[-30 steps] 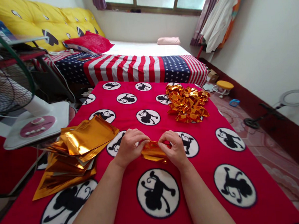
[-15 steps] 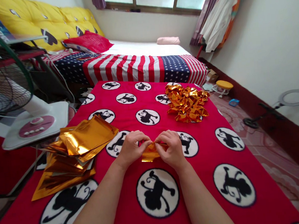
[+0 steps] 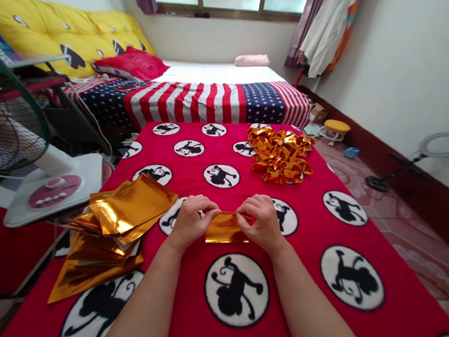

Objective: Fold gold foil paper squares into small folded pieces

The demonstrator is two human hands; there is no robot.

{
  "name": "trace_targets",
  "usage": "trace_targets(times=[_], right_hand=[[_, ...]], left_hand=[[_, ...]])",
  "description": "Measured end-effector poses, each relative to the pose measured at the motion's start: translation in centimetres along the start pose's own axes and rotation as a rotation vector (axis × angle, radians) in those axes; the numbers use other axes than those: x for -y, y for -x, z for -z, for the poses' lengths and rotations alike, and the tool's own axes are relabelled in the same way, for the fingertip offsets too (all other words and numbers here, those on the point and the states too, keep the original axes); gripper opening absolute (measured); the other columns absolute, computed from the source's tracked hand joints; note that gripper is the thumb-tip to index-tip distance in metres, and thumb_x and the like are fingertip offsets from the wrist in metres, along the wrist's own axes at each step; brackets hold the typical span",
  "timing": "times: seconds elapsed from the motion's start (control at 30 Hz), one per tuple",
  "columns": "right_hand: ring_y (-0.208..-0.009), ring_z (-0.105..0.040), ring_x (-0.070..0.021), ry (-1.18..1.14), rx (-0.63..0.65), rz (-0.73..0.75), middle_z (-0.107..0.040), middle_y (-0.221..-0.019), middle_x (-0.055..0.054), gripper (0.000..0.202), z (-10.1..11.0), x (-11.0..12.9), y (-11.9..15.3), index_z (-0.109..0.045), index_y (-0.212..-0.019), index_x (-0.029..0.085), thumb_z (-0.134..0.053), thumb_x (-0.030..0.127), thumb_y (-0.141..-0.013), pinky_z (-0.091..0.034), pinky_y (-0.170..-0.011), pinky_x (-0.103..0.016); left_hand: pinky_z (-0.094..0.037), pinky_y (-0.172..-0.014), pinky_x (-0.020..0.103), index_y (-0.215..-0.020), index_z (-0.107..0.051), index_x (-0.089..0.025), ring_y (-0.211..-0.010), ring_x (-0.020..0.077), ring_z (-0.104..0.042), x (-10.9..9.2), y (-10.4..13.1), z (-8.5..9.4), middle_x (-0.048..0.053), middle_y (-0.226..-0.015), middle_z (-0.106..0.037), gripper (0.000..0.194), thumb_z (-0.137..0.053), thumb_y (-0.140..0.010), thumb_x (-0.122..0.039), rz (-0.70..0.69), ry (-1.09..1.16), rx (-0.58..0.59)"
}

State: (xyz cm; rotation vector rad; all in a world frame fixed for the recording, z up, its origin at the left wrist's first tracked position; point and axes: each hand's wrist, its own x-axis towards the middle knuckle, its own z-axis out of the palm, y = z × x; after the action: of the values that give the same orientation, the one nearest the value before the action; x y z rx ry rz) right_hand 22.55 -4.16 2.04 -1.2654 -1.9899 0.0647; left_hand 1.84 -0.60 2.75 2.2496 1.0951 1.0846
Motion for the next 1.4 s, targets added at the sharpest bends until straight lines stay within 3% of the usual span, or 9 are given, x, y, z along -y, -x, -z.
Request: trace_targets(times=[0.33,0.53,0.9,1.0,1.1,1.23,1.4], right_hand=[[-0.077,-0.056,-0.0172,-0.017,0.027,0.006,-0.067,-0.076,-0.001,0.012,0.3,-0.8,0.0,-0.065,-0.078,0.022,-0.058,0.019,-0.088,-0.036,-0.08,-0.036],[-0.08,-0.059,-0.0175,-0.104,0.031,-0.013,-0.069,-0.082,-0.001,0.017,0.0,-1.0,0.1,-0.069,-0.087,0.023,-0.058,0.011,-0.083,-0.038,-0.081,-0.036],[-0.084,-0.062,-0.018,-0.443,-0.027,-0.234,-0.069,-0.089,-0.002,0.019,0.1,-0.7,0.3,-0.069,-0.098,0.024,-0.054,0.017,-0.088,-0.045,-0.08,-0.034],[-0.09,-0.061,-0.0187,-0.473,0.008,-0.248,-0.067,-0.097,-0.003,0.017,0.1,-0.2,0.2,-0.065,-0.105,0.023,-0.058,0.026,-0.089,-0.045,-0.081,-0.033],[-0.089,-0.06,-0.0194,-0.339,0.031,-0.195,-0.067,-0.094,-0.002,0.018,-0.1,0.5,0.1,-0.066,-0.099,0.024,-0.069,0.03,-0.083,-0.041,-0.083,-0.034],[-0.084,-0.058,-0.0182,-0.178,0.048,-0.116,-0.067,-0.084,0.0,0.003,-0.7,1.1,-0.1,-0.068,-0.085,0.024,-0.067,0.026,-0.085,-0.037,-0.084,-0.036],[-0.077,-0.055,-0.0162,-0.123,0.04,-0.099,-0.064,-0.074,0.001,0.01,-0.9,1.0,0.0,-0.062,-0.073,0.021,-0.064,0.017,-0.082,-0.035,-0.081,-0.034]], left_hand=[[-0.043,-0.067,0.027,-0.071,-0.069,-0.018,-0.066,0.0137,-0.061,1.1,0.1,0.3,0.002,-0.07,-0.07,0.014,-0.066,-0.082,-0.026,0.097,0.047,-0.027],[-0.046,-0.065,0.025,-0.07,-0.07,-0.018,-0.065,0.0143,-0.063,1.4,0.1,0.4,0.002,-0.07,-0.071,0.014,-0.066,-0.081,-0.027,0.137,0.052,-0.043],[-0.044,-0.057,0.023,-0.069,-0.071,-0.018,-0.06,0.0135,-0.061,1.3,0.1,0.6,0.001,-0.066,-0.071,0.012,-0.067,-0.078,-0.026,0.272,0.111,-0.04],[-0.043,-0.058,0.023,-0.068,-0.071,-0.017,-0.06,0.013,-0.06,1.1,0.0,0.5,0.0,-0.064,-0.069,0.012,-0.067,-0.078,-0.024,0.254,0.128,-0.031],[-0.042,-0.06,0.024,-0.069,-0.07,-0.017,-0.061,0.0126,-0.059,0.7,0.0,0.1,0.0,-0.065,-0.068,0.012,-0.067,-0.079,-0.022,0.208,0.13,-0.008],[-0.04,-0.063,0.025,-0.069,-0.068,-0.017,-0.064,0.0124,-0.057,-0.1,0.0,-0.5,0.001,-0.067,-0.066,0.013,-0.067,-0.081,-0.021,0.122,0.097,0.023],[-0.038,-0.069,0.029,-0.072,-0.067,-0.018,-0.069,0.0137,-0.056,-1.0,-0.2,-0.6,0.001,-0.07,-0.066,0.011,-0.065,-0.083,-0.023,0.035,-0.024,0.083]])
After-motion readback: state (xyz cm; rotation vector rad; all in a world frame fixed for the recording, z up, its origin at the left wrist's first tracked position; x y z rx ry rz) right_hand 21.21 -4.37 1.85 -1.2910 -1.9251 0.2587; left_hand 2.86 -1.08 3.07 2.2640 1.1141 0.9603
